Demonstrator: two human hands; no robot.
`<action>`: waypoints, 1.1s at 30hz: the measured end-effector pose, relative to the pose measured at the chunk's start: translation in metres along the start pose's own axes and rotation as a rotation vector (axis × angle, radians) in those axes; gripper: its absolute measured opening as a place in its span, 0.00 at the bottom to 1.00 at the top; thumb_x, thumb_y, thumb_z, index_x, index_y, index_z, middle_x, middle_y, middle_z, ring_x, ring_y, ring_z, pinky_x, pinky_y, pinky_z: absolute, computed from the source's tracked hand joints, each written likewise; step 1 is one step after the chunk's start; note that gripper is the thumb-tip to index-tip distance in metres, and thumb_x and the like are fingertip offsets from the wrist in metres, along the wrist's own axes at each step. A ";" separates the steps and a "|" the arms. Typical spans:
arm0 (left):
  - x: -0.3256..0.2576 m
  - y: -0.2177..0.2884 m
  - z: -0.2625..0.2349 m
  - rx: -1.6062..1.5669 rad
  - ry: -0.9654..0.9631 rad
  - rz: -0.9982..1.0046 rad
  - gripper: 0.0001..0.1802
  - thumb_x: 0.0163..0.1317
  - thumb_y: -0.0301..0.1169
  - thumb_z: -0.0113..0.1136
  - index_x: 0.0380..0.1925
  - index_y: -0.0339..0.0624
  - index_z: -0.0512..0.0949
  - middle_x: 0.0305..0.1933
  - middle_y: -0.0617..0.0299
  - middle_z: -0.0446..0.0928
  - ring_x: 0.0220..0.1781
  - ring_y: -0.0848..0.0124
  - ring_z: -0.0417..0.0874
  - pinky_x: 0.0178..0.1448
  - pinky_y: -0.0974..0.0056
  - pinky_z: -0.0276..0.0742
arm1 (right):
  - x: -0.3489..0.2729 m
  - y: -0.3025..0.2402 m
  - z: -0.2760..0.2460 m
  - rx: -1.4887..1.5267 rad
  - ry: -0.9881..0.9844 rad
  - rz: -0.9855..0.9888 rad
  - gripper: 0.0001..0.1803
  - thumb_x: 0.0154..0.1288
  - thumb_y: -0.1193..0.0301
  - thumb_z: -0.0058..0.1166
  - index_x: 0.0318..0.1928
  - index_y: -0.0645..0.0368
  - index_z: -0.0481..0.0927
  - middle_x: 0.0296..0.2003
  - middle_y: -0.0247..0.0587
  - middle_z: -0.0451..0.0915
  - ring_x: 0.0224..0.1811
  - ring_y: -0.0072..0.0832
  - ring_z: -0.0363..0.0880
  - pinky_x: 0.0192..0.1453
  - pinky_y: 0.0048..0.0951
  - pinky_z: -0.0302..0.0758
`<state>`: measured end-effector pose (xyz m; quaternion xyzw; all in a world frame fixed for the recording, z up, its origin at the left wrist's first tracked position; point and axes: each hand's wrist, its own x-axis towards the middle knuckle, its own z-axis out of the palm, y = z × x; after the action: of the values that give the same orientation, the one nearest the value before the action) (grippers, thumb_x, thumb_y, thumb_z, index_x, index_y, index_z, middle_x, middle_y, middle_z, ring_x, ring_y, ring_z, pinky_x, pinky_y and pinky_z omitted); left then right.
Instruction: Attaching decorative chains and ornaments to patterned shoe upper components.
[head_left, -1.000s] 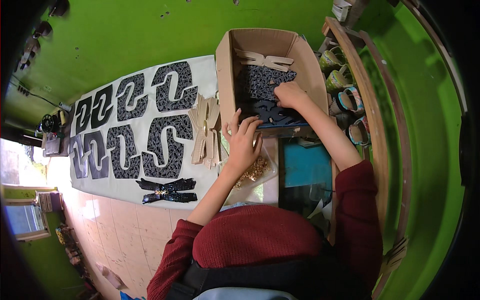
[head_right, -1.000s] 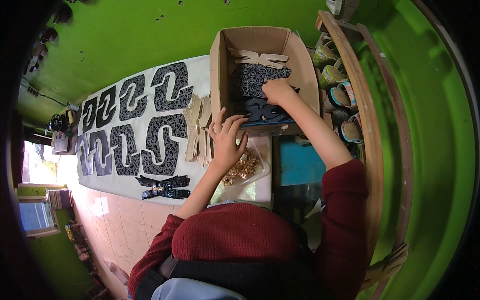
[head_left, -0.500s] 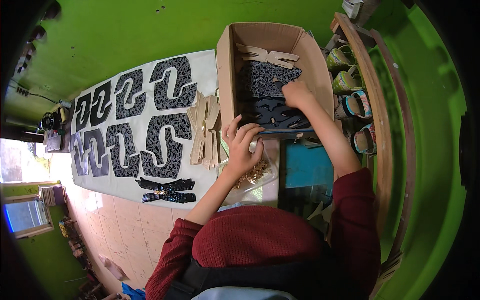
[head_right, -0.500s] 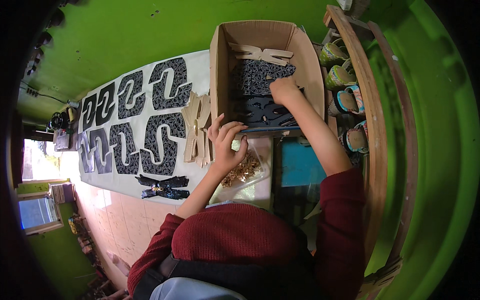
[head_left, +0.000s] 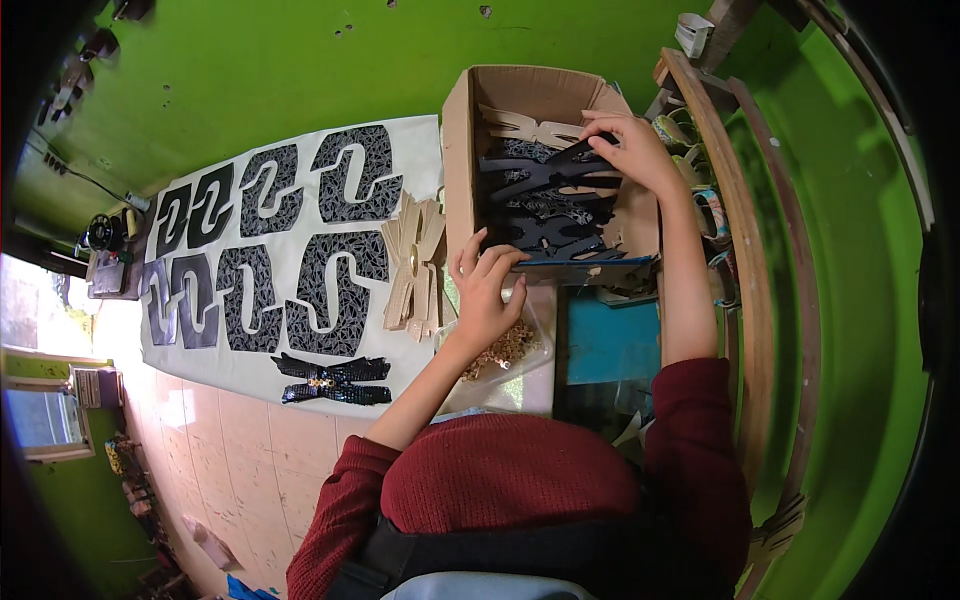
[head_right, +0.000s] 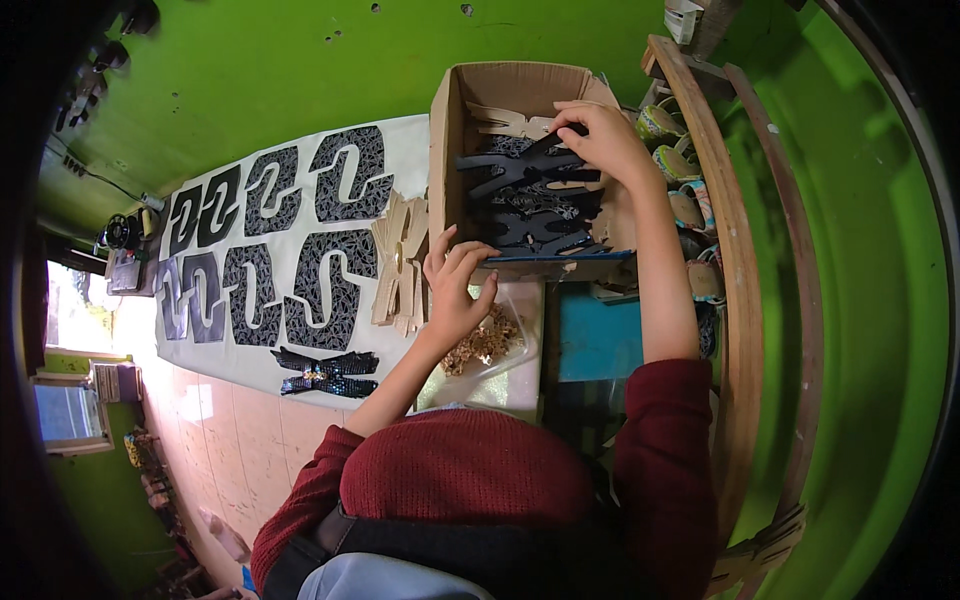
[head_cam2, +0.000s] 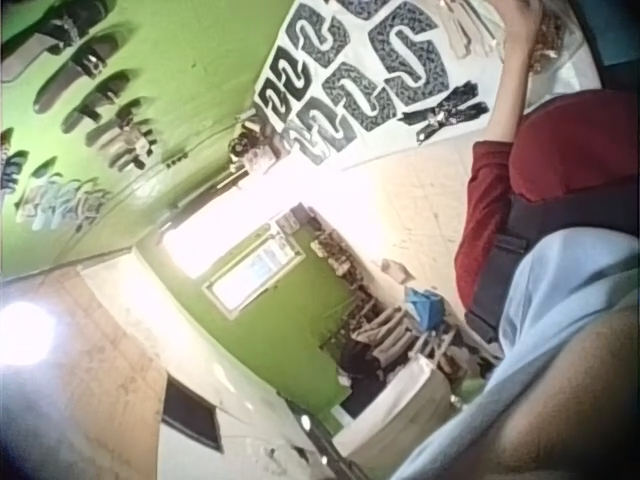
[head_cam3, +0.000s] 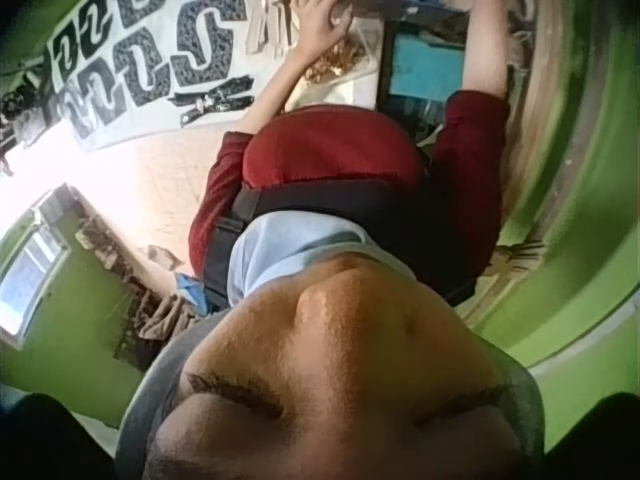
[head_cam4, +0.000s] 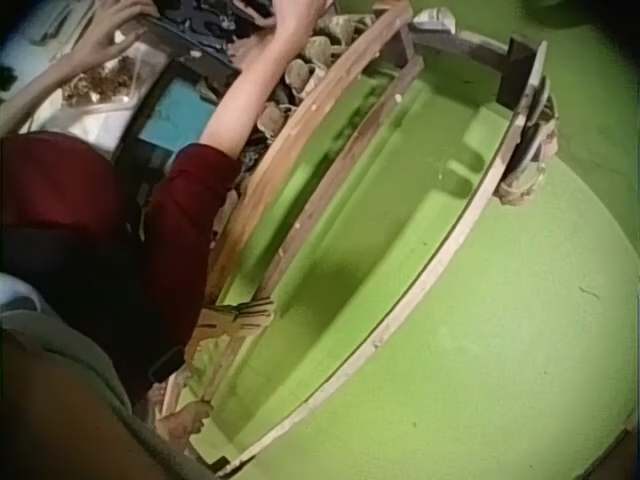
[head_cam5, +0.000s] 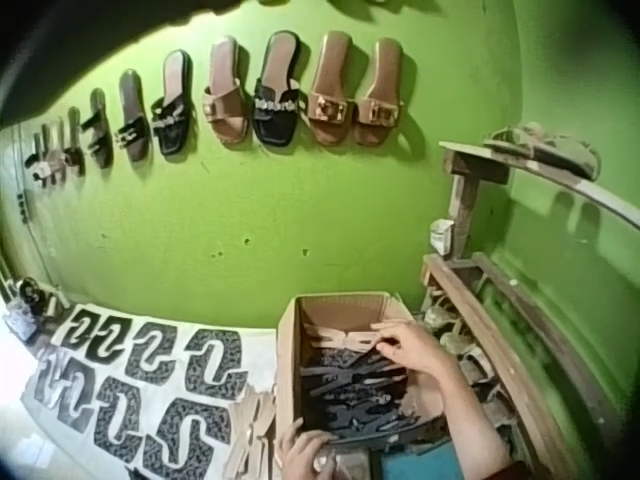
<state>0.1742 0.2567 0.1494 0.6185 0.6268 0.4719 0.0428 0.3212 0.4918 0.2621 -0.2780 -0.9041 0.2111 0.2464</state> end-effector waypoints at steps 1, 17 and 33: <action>0.000 0.000 -0.002 0.007 -0.022 0.000 0.16 0.48 0.27 0.60 0.40 0.48 0.77 0.47 0.64 0.74 0.67 0.54 0.59 0.66 0.50 0.45 | -0.001 -0.002 0.000 0.038 0.030 0.037 0.10 0.59 0.70 0.53 0.40 0.60 0.81 0.38 0.45 0.82 0.41 0.36 0.80 0.45 0.32 0.74; 0.003 0.006 -0.039 -0.348 -0.073 -0.172 0.14 0.57 0.33 0.62 0.43 0.44 0.81 0.49 0.60 0.79 0.55 0.63 0.75 0.61 0.60 0.62 | -0.049 -0.072 0.004 0.334 0.370 0.063 0.08 0.63 0.73 0.52 0.41 0.61 0.81 0.29 0.38 0.82 0.31 0.20 0.79 0.37 0.22 0.74; -0.056 0.012 -0.078 -1.509 -0.116 -0.823 0.25 0.62 0.27 0.57 0.60 0.42 0.65 0.53 0.58 0.73 0.49 0.69 0.77 0.55 0.59 0.76 | -0.202 -0.132 0.088 0.751 0.055 0.122 0.13 0.53 0.83 0.58 0.41 0.61 0.84 0.49 0.43 0.78 0.52 0.30 0.76 0.55 0.26 0.70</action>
<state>0.1466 0.1665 0.1705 0.1713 0.3168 0.6769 0.6419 0.3653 0.2482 0.1946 -0.2272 -0.7386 0.5346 0.3422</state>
